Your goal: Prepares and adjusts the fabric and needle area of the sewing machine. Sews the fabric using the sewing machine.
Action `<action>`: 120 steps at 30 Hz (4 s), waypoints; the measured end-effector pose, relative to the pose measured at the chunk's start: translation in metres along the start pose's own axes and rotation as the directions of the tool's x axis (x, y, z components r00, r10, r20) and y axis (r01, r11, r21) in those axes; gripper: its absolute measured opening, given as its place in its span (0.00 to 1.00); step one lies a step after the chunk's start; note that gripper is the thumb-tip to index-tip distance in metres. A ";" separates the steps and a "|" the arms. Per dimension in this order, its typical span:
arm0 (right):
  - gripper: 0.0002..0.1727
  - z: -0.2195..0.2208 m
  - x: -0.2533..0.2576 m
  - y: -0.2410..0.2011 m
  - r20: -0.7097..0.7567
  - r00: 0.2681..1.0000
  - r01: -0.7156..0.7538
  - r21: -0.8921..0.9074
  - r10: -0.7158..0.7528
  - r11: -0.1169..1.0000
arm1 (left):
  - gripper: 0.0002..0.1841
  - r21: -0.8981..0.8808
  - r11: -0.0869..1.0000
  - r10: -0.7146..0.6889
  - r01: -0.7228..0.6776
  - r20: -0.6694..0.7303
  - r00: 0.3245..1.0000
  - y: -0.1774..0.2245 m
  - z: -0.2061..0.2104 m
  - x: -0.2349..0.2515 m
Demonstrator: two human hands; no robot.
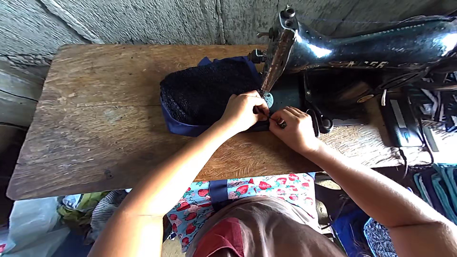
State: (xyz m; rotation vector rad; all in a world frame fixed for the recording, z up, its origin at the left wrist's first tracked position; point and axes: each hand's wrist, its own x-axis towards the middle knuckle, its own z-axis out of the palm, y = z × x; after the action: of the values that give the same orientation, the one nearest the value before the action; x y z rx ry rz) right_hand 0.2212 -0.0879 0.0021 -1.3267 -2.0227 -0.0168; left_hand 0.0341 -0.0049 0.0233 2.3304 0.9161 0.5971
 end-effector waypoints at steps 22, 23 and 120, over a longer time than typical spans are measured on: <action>0.10 -0.009 0.007 0.028 0.112 0.925 0.359 0.060 -0.363 0.932 | 0.13 0.014 1.000 0.026 -0.024 -0.158 0.987 -0.011 -0.007 -0.004; 0.10 -0.008 0.007 0.029 0.107 0.923 0.363 0.076 -0.370 0.929 | 0.10 0.009 0.999 0.034 -0.033 -0.154 0.987 -0.011 -0.006 -0.004; 0.15 -0.008 0.002 0.037 0.161 0.859 0.468 0.139 -0.486 0.873 | 0.17 0.342 0.731 0.580 -0.590 0.144 0.802 -0.033 -0.012 -0.029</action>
State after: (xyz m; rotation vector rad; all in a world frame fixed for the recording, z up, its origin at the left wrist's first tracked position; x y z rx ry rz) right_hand 0.2547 -0.0719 -0.0039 -0.7588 -2.4412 -0.0206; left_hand -0.0080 -0.0019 0.0059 2.9940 0.2549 0.6736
